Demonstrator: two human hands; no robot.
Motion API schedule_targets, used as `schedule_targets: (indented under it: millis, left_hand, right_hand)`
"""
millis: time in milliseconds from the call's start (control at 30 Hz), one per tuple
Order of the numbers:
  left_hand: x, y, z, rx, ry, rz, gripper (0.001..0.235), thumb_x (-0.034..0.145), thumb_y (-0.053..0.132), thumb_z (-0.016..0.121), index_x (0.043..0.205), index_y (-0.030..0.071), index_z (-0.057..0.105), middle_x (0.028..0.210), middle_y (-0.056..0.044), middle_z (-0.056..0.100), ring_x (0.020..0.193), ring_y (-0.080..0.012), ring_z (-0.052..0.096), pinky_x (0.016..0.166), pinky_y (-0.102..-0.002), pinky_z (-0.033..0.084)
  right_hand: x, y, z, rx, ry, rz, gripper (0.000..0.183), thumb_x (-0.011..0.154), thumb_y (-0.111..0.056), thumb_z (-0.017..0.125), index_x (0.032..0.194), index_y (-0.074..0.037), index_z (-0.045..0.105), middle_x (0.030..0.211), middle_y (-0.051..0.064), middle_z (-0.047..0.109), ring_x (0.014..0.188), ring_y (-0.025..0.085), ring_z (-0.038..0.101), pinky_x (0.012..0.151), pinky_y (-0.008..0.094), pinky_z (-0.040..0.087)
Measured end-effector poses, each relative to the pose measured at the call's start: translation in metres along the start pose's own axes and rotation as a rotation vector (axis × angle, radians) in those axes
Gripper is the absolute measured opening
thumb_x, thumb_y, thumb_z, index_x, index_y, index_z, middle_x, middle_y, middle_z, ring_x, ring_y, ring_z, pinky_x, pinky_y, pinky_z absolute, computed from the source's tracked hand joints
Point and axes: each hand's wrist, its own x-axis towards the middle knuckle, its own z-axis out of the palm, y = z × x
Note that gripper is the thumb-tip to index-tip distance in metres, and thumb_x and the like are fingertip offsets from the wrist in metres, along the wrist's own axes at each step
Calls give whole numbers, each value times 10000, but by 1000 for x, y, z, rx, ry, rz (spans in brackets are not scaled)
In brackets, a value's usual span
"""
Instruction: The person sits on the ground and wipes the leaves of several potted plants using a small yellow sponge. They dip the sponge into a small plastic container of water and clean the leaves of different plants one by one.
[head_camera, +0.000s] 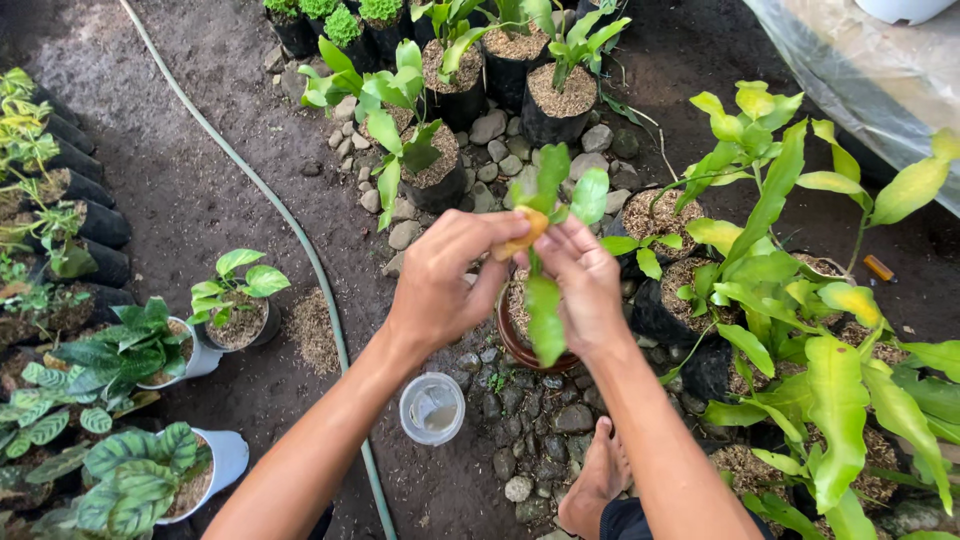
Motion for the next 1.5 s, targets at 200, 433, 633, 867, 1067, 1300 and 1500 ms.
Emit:
schedule_targets:
  millis: [200, 433, 633, 867, 1067, 1300, 1500]
  left_hand:
    - [-8, -18, 19, 120, -21, 80, 327, 861, -31, 711, 1166, 87, 719, 1217, -64, 735, 1047, -255, 704, 909, -377, 590]
    - [-11, -15, 8, 129, -258, 67, 310, 815, -35, 694, 1086, 105, 748, 1069, -38, 754, 968, -247, 702, 867, -371, 590]
    - [4, -10, -6, 133, -30, 206, 292, 862, -13, 719, 1138, 82, 724, 1171, -46, 735, 1038, -230, 687, 904, -352, 583]
    - [-4, -18, 8, 169, -212, 157, 300, 826, -58, 696, 1071, 105, 755, 1117, 3, 748, 957, -200, 685, 875, -347, 580]
    - [-6, -19, 7, 37, -57, 196, 326, 855, -82, 664, 1119, 99, 726, 1198, -32, 739, 1072, -217, 708, 943, -344, 566]
    - [-20, -34, -2, 17, -299, 27, 356, 769, -51, 670, 1071, 109, 768, 1056, -33, 783, 902, -238, 685, 847, -352, 581]
    - [-69, -23, -28, -39, -123, -415, 298, 828, 10, 660, 1096, 82, 768, 903, -80, 741, 793, -202, 683, 736, -349, 566]
  right_hand:
    - [-3, -22, 0, 78, -107, 36, 481, 950, 4, 565, 1426, 58, 519, 1325, 148, 675, 1128, 168, 659, 996, 308, 526]
    - [-4, -22, 8, -45, 22, 93, 491, 965, -63, 575, 1438, 8, 463, 1276, 140, 646, 1122, 196, 680, 960, 353, 568]
    - [1, -21, 5, 5, -33, 69, 495, 1006, -100, 601, 1481, -20, 487, 1285, 102, 670, 1084, 154, 667, 915, 312, 547]
    - [-2, -25, -2, 68, 55, 138, 399, 1004, -107, 596, 1397, -68, 534, 1227, 58, 662, 1036, 143, 688, 921, 322, 559]
    - [-2, -30, 0, 70, -40, 105, 409, 1031, -120, 613, 1427, -38, 548, 1265, 125, 662, 1051, 195, 670, 922, 361, 556]
    - [-4, -32, 3, 68, 50, 109, 465, 967, -89, 614, 1412, -45, 487, 1252, 92, 676, 1178, 259, 676, 998, 399, 570]
    - [-34, -38, 8, -506, 30, 25, 584, 986, -132, 621, 1526, 4, 445, 1378, 156, 656, 1231, 228, 627, 1043, 352, 487]
